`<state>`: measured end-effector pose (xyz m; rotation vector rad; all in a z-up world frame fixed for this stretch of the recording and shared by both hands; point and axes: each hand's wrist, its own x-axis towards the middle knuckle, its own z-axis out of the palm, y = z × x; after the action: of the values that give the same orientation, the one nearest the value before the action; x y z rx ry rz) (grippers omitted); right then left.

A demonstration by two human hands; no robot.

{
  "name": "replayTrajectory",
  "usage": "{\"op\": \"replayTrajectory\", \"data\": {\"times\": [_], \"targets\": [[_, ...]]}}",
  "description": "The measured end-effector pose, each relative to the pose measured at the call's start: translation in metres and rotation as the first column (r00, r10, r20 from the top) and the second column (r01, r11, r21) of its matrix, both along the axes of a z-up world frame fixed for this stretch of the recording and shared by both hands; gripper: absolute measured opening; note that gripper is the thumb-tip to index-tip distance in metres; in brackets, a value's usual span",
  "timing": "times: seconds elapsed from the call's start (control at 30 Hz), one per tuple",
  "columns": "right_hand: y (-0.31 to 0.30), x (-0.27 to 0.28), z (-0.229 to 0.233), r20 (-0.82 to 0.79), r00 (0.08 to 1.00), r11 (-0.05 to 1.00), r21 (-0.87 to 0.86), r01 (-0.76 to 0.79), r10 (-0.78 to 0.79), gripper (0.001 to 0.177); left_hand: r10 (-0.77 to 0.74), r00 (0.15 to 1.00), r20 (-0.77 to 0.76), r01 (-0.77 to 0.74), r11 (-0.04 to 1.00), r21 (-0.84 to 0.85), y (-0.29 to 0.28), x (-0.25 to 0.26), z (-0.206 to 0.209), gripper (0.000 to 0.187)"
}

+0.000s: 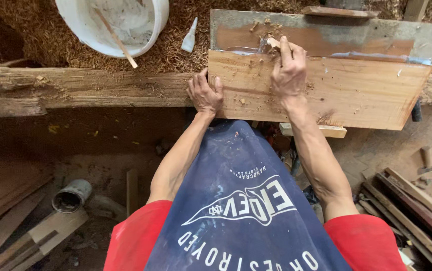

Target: The person hammers a wooden board clamped to a workbench, then applies glue from a tube along a seam and spreads it with a finger. They adjust the clamp and repeat the gluing process on another section of the board.

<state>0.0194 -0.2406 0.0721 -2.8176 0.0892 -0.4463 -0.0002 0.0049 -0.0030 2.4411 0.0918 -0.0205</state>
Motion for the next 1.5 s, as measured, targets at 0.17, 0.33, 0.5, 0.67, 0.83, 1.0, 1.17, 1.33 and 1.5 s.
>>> {"op": "replayTrajectory", "data": {"times": [0.17,0.33,0.5,0.67,0.83,1.0,1.17,1.33,1.5], "targets": [[0.018,0.005,-0.034,-0.054,0.997,0.948,-0.311,-0.071,0.057,0.029,0.007,1.000,-0.022,-0.008,0.999,-0.031,0.001,0.002,0.004,0.049],[0.012,-0.003,-0.036,-0.212,0.957,0.813,-0.509,-0.282,0.199,0.022,0.008,1.000,-0.014,-0.009,1.000,-0.025,0.003,-0.001,0.002,0.047],[0.001,-0.015,-0.012,-0.328,0.912,0.866,-0.348,-0.360,0.247,0.020,0.023,1.000,0.005,-0.023,0.999,-0.039,0.002,0.002,0.004,0.049],[0.000,0.002,-0.022,-0.111,0.979,0.914,-0.354,-0.197,0.168,0.020,0.013,1.000,-0.024,-0.014,1.000,-0.028,0.002,0.000,0.002,0.049],[0.019,-0.010,-0.003,-0.146,0.921,0.799,-0.461,-0.387,0.362,0.025,0.026,1.000,-0.001,-0.026,0.999,-0.018,0.002,0.000,0.004,0.050],[-0.001,0.006,0.021,-0.188,0.980,0.993,-0.081,-0.089,0.073,0.020,0.026,1.000,-0.004,-0.026,0.999,-0.034,0.002,-0.001,0.006,0.051],[-0.029,0.030,-0.019,-0.256,0.966,0.989,0.132,0.064,-0.029,0.022,0.032,0.999,0.003,-0.032,0.999,-0.041,0.003,0.001,0.010,0.050],[-0.039,0.024,-0.042,-0.227,0.932,0.931,0.168,0.325,-0.284,0.031,0.039,0.999,0.001,-0.039,0.998,-0.048,0.002,-0.001,0.008,0.049],[-0.030,0.019,-0.029,0.034,0.988,0.979,-0.130,0.156,-0.153,0.016,0.039,0.999,-0.011,-0.040,0.999,-0.024,0.001,-0.001,0.002,0.049]]}}
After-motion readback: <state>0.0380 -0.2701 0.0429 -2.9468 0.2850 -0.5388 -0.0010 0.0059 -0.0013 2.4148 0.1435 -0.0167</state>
